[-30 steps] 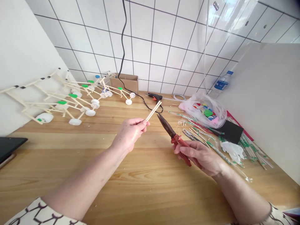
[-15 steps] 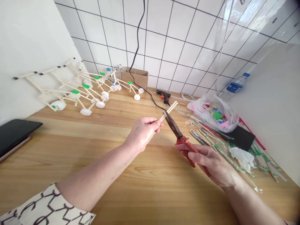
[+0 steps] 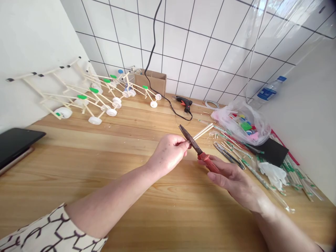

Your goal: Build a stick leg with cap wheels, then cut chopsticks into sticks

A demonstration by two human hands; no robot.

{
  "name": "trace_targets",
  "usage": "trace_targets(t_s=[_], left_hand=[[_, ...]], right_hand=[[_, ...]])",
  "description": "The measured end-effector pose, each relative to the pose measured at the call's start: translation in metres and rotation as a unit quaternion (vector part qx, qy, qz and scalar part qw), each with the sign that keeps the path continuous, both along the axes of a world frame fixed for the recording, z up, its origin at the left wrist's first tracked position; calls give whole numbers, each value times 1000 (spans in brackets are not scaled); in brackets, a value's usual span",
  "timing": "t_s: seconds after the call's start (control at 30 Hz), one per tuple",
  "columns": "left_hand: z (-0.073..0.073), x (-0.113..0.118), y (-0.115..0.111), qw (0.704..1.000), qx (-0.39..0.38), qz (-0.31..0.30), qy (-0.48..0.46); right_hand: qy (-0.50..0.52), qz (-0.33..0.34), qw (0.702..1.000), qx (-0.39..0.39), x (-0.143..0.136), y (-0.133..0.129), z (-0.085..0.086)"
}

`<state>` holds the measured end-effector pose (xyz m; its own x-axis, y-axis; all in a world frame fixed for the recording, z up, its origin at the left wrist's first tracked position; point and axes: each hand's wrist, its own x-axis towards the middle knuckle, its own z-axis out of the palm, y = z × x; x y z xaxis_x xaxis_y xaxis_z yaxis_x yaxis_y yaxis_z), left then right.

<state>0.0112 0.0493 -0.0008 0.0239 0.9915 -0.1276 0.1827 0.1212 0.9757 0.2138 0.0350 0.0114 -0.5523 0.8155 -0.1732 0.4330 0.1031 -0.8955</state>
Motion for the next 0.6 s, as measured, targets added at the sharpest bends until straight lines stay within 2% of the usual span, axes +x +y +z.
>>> trace_targets(t_s=[0.6], left_hand=[[-8, 2, -1, 999, -18, -22, -22]], right_hand=[[-7, 19, 999, 34, -3, -3, 2]])
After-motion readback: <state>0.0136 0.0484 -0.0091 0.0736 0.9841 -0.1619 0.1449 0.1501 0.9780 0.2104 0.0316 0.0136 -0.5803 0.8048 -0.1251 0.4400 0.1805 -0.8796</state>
